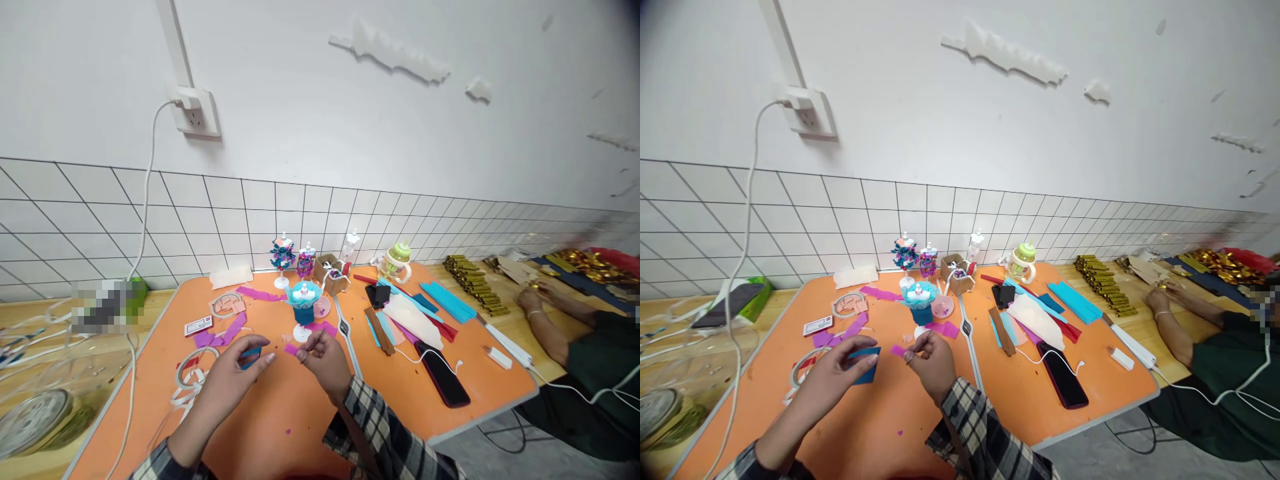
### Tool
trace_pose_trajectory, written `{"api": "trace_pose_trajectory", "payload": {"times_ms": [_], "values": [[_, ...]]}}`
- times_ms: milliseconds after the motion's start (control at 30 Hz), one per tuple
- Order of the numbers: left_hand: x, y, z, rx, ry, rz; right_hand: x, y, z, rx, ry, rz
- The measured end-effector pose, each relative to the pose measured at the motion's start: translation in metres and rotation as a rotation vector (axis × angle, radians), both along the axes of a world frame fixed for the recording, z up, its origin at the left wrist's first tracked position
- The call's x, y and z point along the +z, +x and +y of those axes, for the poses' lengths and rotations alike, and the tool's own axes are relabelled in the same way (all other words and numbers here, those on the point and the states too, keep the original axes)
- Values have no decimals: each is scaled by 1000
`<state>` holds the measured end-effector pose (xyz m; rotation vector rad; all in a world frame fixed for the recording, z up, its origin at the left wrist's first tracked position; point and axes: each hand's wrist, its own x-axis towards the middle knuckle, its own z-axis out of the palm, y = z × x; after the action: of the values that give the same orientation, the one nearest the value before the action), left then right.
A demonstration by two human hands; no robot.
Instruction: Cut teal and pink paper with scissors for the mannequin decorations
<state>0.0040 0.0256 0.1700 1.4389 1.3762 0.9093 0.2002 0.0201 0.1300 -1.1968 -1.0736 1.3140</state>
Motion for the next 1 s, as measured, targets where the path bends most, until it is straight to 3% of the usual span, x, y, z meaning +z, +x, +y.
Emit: {"api": "trace_pose_trajectory", "payload": {"times_ms": [67,233,567,700,833,900,1000], "values": [[-1,5,-4,78,-68,-120,5,-6,0,-68,-26,88],[1,21,-12,110,-131,-262,14,-29,-11,-128,-29,207],[13,23,-14,128,-158,-374,25,-43,-23,-145,17,197],[24,12,-8,166,-151,-388,31,-26,-22,5,-27,142],[57,-6,1,127,-191,-334,56,-1,-30,330,-55,63],[73,-12,2,86,-204,-312,73,5,-38,513,61,-185],[91,-11,-2,91,-183,-317,90,3,-51,591,125,-342]]}}
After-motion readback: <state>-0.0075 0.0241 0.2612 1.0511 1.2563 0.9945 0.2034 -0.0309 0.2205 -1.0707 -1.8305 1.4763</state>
